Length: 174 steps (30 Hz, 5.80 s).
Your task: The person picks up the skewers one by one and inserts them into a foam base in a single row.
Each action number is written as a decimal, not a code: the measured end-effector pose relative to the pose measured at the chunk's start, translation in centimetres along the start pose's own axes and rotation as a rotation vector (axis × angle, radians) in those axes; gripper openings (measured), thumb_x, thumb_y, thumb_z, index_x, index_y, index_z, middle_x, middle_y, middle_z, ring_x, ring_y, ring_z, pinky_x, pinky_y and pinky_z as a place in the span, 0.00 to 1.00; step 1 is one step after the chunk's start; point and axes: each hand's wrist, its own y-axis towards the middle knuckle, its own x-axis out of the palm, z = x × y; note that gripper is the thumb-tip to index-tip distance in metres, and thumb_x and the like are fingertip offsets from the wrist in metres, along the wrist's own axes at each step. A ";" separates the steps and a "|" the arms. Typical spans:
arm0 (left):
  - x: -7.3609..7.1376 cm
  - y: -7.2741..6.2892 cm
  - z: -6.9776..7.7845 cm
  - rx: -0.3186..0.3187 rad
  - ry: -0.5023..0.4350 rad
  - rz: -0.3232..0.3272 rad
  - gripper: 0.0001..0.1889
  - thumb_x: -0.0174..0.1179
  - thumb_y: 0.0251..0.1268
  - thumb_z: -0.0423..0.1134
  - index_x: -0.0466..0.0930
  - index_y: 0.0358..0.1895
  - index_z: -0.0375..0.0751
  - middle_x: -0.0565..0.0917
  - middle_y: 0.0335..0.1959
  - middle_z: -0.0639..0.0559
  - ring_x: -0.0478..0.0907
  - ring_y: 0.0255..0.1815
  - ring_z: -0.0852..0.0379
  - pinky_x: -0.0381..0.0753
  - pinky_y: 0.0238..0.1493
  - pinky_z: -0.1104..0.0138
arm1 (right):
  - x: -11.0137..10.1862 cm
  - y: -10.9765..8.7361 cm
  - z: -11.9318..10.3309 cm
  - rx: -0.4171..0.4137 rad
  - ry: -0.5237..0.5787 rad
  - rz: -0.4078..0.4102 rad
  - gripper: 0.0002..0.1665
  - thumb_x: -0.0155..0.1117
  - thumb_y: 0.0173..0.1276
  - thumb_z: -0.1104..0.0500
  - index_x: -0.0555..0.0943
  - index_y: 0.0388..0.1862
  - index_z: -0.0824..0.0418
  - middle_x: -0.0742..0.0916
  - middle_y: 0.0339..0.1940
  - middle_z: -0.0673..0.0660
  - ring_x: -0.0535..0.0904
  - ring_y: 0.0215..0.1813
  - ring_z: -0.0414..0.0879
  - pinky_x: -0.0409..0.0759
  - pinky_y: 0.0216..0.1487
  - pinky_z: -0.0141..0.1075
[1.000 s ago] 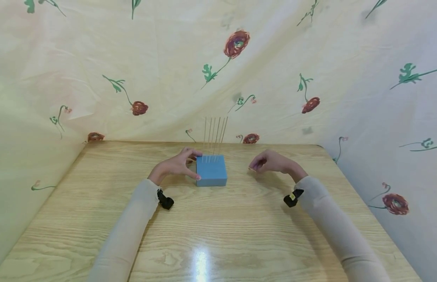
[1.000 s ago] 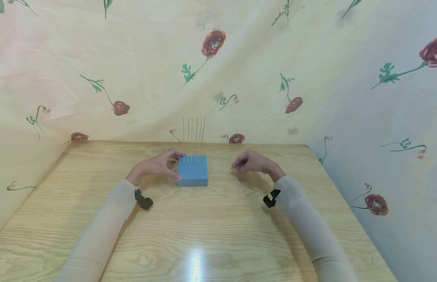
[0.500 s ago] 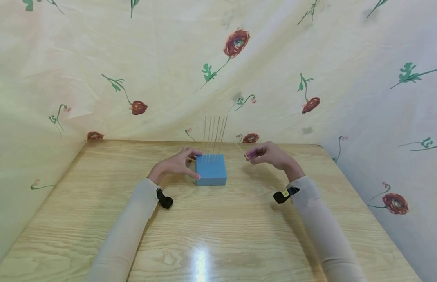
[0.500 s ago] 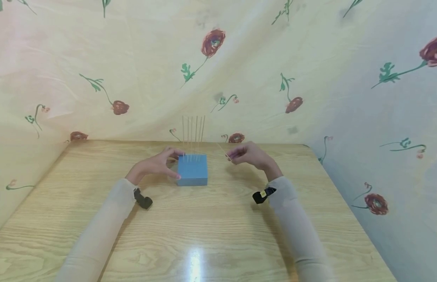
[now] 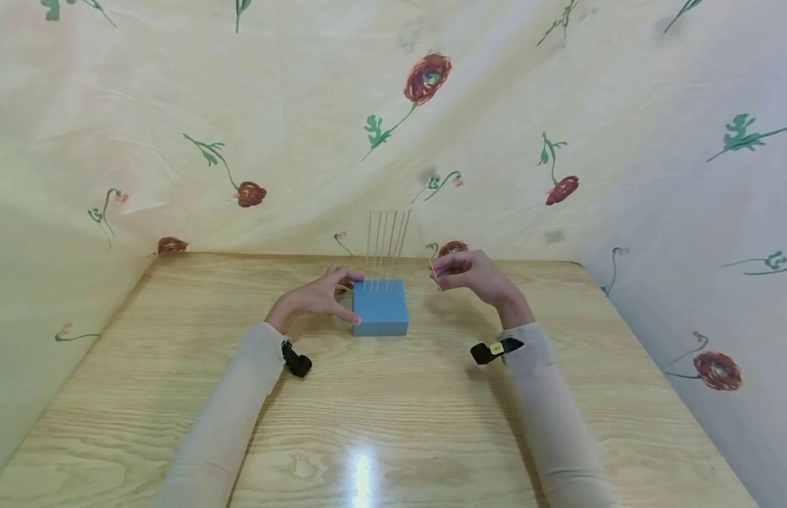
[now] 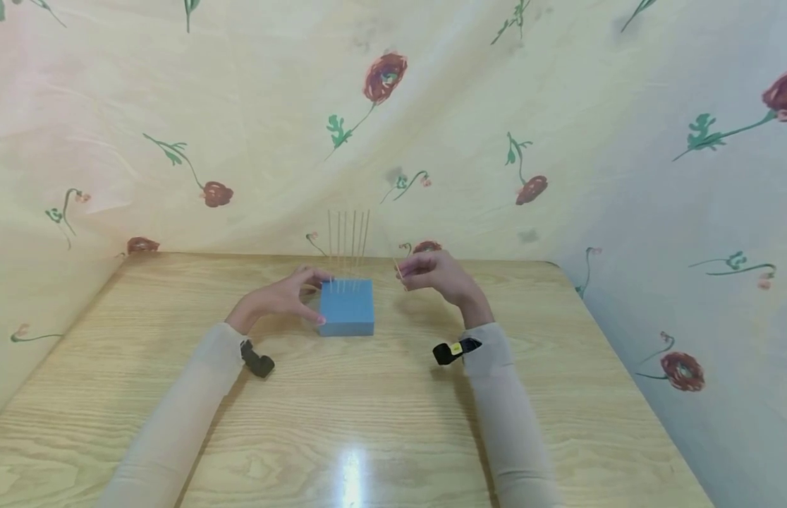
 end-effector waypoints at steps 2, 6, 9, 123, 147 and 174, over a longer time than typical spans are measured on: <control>0.1 0.0 0.0 -0.001 -0.001 0.002 0.45 0.77 0.57 0.38 0.60 0.76 0.40 0.54 0.73 0.39 0.59 0.75 0.39 0.61 0.78 0.47 | 0.2 0.2 0.1 -0.030 0.025 0.017 0.18 0.68 0.69 0.68 0.81 0.55 0.75 0.89 0.42 0.50 0.87 0.46 0.46 0.86 0.50 0.35; 0.1 -0.1 0.0 0.000 -0.005 0.000 0.45 0.77 0.57 0.38 0.60 0.76 0.40 0.53 0.73 0.39 0.58 0.75 0.39 0.61 0.78 0.46 | 0.7 0.7 0.1 -0.076 0.076 0.045 0.14 0.69 0.68 0.69 0.83 0.52 0.72 0.88 0.43 0.51 0.86 0.45 0.43 0.86 0.51 0.34; 0.0 -0.1 0.0 0.004 -0.004 -0.004 0.46 0.77 0.57 0.39 0.59 0.76 0.40 0.53 0.74 0.39 0.58 0.75 0.39 0.61 0.77 0.46 | 1.2 1.1 -0.1 -0.086 0.115 0.067 0.16 0.69 0.67 0.69 0.82 0.53 0.74 0.87 0.43 0.50 0.86 0.44 0.42 0.86 0.51 0.34; 0.2 0.0 0.1 -0.017 -0.023 0.008 0.46 0.77 0.56 0.38 0.60 0.76 0.39 0.54 0.72 0.39 0.58 0.74 0.39 0.61 0.77 0.47 | 7.4 3.3 -1.4 -0.330 0.358 0.297 0.16 0.67 0.63 0.78 0.87 0.41 0.60 0.90 0.39 0.47 0.85 0.42 0.40 0.86 0.45 0.30; 0.2 -0.1 0.1 -0.022 -0.019 0.020 0.45 0.77 0.56 0.36 0.61 0.75 0.40 0.54 0.72 0.39 0.59 0.74 0.40 0.62 0.77 0.47 | 7.3 3.5 -0.8 -0.348 0.306 0.259 0.15 0.68 0.64 0.76 0.79 0.48 0.83 0.88 0.38 0.48 0.83 0.41 0.42 0.85 0.46 0.30; 0.0 0.2 0.3 -0.010 -0.010 0.021 0.45 0.77 0.57 0.37 0.61 0.75 0.40 0.54 0.73 0.39 0.59 0.74 0.39 0.63 0.76 0.46 | 6.6 3.4 -1.1 -0.302 0.245 0.249 0.09 0.69 0.66 0.71 0.86 0.44 0.66 0.87 0.38 0.48 0.83 0.41 0.43 0.84 0.47 0.32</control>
